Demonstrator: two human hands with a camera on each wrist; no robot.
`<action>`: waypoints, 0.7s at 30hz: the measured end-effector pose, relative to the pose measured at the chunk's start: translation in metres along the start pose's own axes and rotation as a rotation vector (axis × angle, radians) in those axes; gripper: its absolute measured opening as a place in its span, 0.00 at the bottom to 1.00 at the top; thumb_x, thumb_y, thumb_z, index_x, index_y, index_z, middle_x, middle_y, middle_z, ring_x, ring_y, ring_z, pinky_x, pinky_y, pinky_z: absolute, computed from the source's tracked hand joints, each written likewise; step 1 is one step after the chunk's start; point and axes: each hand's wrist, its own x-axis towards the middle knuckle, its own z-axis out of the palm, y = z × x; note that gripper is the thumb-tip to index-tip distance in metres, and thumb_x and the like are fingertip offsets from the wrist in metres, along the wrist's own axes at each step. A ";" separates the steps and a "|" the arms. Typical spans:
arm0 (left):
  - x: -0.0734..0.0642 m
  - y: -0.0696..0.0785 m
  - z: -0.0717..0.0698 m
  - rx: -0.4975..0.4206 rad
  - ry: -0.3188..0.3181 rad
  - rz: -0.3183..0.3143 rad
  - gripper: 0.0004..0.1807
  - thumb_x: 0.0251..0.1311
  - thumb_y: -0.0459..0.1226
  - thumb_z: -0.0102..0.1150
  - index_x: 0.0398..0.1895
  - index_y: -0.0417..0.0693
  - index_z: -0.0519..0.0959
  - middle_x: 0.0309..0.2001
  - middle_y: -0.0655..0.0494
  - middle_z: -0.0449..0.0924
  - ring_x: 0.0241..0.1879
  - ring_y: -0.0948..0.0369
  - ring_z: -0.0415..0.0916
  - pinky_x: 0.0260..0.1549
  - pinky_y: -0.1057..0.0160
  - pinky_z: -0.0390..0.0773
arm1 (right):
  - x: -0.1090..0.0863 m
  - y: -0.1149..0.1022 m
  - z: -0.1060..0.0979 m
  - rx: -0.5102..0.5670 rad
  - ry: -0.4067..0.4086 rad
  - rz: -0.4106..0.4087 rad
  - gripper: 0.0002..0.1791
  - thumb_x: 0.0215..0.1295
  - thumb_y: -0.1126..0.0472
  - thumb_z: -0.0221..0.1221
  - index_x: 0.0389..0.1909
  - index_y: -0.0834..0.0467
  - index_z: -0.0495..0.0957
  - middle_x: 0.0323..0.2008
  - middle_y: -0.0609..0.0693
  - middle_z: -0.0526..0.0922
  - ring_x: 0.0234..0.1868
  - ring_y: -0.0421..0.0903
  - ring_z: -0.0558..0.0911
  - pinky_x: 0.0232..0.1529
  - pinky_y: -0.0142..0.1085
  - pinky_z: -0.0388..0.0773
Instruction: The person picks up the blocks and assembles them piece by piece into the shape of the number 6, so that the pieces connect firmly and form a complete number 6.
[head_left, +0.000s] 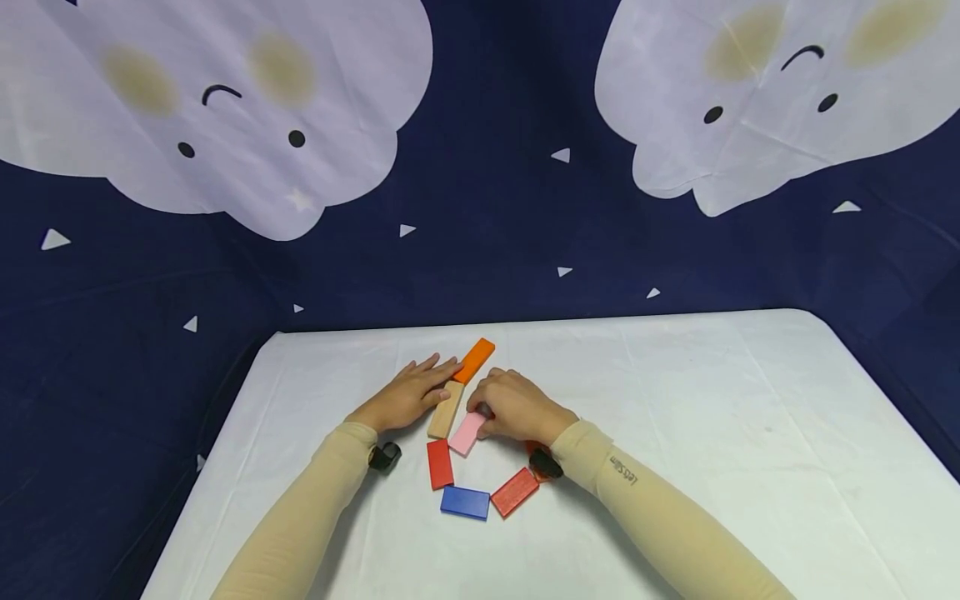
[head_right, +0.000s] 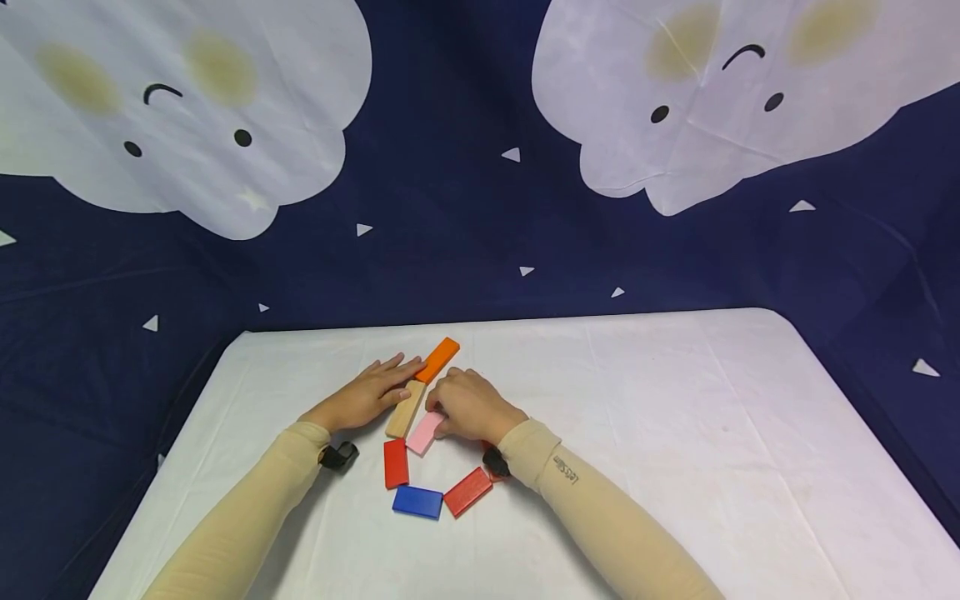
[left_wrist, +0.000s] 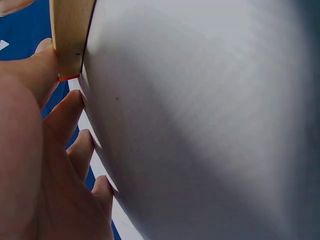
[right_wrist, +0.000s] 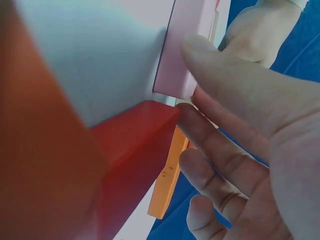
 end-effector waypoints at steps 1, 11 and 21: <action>0.000 0.000 0.000 0.000 0.001 0.000 0.31 0.78 0.49 0.45 0.79 0.51 0.58 0.78 0.55 0.56 0.79 0.49 0.44 0.75 0.40 0.39 | 0.000 0.000 0.000 0.001 0.000 0.006 0.18 0.51 0.52 0.77 0.42 0.53 0.88 0.39 0.43 0.87 0.42 0.43 0.77 0.48 0.39 0.75; 0.000 0.000 0.000 0.008 0.003 0.004 0.31 0.77 0.49 0.46 0.79 0.51 0.58 0.78 0.55 0.56 0.79 0.49 0.44 0.75 0.39 0.39 | -0.001 0.005 0.001 0.002 -0.004 0.048 0.16 0.50 0.50 0.78 0.37 0.53 0.88 0.35 0.42 0.87 0.39 0.42 0.75 0.46 0.39 0.75; 0.000 0.000 0.000 0.014 -0.006 -0.009 0.31 0.77 0.50 0.45 0.80 0.55 0.57 0.78 0.56 0.55 0.79 0.49 0.43 0.75 0.40 0.39 | -0.018 0.015 -0.009 0.158 -0.020 0.144 0.23 0.51 0.52 0.77 0.48 0.56 0.86 0.45 0.46 0.86 0.45 0.44 0.76 0.52 0.39 0.76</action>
